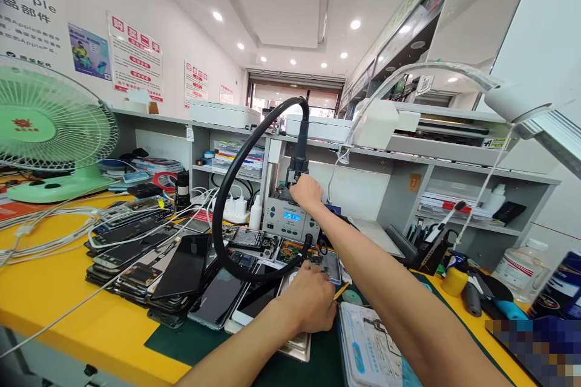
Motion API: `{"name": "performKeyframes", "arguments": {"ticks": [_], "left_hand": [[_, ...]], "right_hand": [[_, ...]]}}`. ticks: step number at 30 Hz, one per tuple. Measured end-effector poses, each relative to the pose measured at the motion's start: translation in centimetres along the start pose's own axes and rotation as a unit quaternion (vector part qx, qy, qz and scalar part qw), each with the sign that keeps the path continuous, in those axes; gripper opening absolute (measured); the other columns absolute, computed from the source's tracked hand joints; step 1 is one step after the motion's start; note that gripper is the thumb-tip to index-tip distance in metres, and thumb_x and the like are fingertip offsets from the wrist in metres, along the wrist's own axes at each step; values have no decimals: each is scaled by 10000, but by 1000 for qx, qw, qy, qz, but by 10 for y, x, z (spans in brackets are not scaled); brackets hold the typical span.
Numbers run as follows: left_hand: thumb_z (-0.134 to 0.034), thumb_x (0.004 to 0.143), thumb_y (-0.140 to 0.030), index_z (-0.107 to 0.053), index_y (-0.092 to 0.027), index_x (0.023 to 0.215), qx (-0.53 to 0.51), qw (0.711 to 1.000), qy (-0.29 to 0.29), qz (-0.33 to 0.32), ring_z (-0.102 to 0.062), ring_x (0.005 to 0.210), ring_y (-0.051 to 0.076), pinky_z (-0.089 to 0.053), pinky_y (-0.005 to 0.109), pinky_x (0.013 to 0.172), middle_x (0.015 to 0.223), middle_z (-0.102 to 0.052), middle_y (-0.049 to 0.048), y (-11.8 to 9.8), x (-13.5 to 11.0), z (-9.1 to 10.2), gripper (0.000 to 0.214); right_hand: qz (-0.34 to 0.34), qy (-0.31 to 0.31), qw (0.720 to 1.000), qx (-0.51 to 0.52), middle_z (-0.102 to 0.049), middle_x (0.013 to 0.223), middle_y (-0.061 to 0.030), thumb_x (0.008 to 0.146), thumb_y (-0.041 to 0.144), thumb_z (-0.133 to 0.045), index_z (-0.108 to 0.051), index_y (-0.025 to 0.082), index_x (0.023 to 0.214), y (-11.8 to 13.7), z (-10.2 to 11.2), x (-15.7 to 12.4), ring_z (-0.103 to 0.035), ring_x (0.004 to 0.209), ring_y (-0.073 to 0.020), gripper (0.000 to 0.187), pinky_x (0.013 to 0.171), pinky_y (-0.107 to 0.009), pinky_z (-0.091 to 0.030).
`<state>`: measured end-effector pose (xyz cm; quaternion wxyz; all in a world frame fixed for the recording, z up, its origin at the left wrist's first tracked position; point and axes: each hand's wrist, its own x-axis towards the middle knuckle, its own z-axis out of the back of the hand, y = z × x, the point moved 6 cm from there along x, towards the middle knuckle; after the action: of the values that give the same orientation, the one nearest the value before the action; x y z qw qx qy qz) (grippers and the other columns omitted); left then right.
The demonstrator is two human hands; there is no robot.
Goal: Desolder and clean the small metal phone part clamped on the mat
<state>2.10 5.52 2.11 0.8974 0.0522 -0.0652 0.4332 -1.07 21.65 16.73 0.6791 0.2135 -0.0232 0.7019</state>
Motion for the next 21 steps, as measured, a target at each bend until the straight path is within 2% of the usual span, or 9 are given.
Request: {"name": "performKeyframes", "arguments": {"ticks": [12, 21], "left_hand": [[-692, 1004, -459, -686, -160, 1236, -5, 1000, 7, -8, -682, 1210, 252, -581, 524, 1093, 1273, -709, 96, 0, 2, -4, 379], [-691, 1005, -460, -685, -160, 1241, -7, 1000, 16, -9, -682, 1211, 252, -580, 525, 1094, 1277, -708, 97, 1, 2, -2, 382]], "right_hand": [[6, 5, 1000, -2, -713, 1326, -111, 1045, 375, -716, -689, 178, 1336, -27, 10, 24, -735, 1100, -260, 352, 920, -457, -642], [15, -1, 1000, 0, -705, 1348, -117, 1042, 373, -721, -684, 179, 1350, -15, 7, 35, -730, 1123, -268, 366, 935, -466, -638]]}}
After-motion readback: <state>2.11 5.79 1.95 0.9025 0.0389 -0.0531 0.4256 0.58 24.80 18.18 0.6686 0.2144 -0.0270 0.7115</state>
